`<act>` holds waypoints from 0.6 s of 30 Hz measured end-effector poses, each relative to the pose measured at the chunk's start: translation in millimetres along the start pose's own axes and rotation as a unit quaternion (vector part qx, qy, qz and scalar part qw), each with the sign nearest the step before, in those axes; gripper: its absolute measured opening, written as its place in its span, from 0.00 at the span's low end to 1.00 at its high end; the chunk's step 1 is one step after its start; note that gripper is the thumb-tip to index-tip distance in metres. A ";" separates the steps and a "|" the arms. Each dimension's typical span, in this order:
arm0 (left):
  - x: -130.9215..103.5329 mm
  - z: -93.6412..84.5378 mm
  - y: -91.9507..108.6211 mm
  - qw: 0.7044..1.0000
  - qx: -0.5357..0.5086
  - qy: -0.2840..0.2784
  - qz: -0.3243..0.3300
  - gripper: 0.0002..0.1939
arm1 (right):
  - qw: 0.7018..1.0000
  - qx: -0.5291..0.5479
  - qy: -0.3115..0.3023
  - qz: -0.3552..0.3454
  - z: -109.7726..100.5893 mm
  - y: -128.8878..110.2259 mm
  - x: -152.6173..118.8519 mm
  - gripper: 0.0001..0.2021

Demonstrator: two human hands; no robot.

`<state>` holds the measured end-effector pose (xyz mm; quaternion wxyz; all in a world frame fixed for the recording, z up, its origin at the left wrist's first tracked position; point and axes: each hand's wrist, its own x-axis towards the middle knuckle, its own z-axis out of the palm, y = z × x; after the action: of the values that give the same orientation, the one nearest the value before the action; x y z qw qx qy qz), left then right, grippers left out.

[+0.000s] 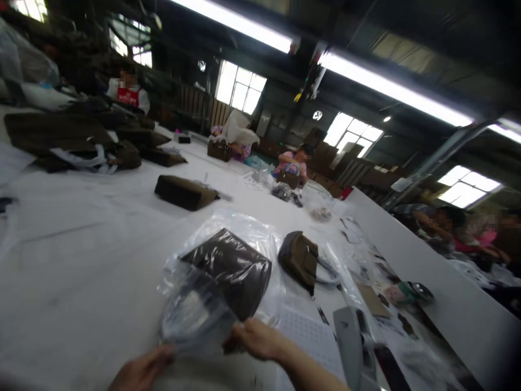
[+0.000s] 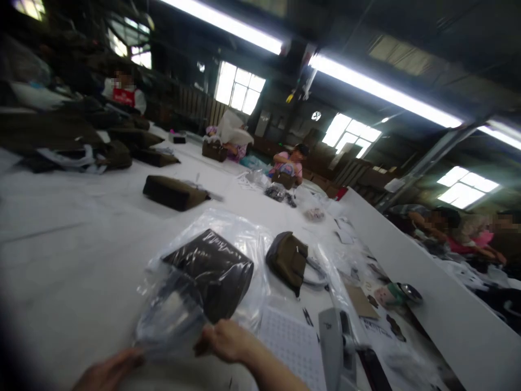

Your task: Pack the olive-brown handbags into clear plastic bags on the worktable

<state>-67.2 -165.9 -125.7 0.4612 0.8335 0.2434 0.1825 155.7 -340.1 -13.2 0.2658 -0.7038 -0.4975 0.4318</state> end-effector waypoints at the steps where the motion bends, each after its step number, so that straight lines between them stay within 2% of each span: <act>1: -3.7 -10.6 1.7 0.997 -0.025 -0.066 -0.040 0.21 | 0.997 0.052 -0.047 0.024 0.2 -11.9 -1.7 0.33; 3: -10.2 -29.2 3.8 0.983 -0.059 -0.151 -0.089 0.21 | 0.988 0.085 -0.108 0.072 5.1 -29.0 1.2 0.31; 4: -13.3 -36.5 4.4 0.977 -0.077 -0.172 -0.104 0.20 | 0.989 0.058 -0.110 0.083 9.5 -35.3 4.2 0.28; 5: -16.6 -42.1 5.1 0.972 -0.097 -0.180 -0.117 0.20 | 0.993 0.010 -0.087 0.081 14.3 -41.1 7.2 0.24; 7: -23.0 -48.6 6.5 0.965 -0.140 -0.172 -0.139 0.20 | 0.993 -0.106 0.021 0.043 22.5 -52.1 12.2 0.14; 9: -27.8 -50.3 5.5 0.960 -0.175 -0.161 -0.144 0.19 | 0.975 -0.173 0.140 -0.009 26.0 -62.1 17.6 0.06; 10: -29.1 -50.1 3.3 0.959 -0.185 -0.161 -0.139 0.19 | 0.966 -0.183 0.182 -0.029 25.7 -66.1 21.2 0.04; 12: -29.6 -49.3 -5.1 0.959 -0.196 -0.161 -0.127 0.18 | 0.957 -0.181 0.222 -0.052 22.7 -70.6 31.3 0.02; 14: -28.2 -50.2 -16.8 0.953 -0.220 -0.152 -0.143 0.18 | 0.951 -0.191 0.236 -0.060 19.0 -69.4 44.5 0.03; 16: -26.0 -54.9 -26.6 0.942 -0.245 -0.154 -0.168 0.20 | 0.940 -0.226 0.248 -0.057 17.7 -63.5 58.8 0.01; 18: -22.5 -63.4 -27.8 0.942 -0.230 -0.162 -0.181 0.21 | 0.926 -0.269 0.262 -0.043 19.5 -55.5 71.6 0.04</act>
<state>-125.6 -123.1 -119.1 0.6988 0.6649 0.2636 0.0098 122.0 -254.5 -2.7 0.2057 -0.8146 -0.5378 0.0701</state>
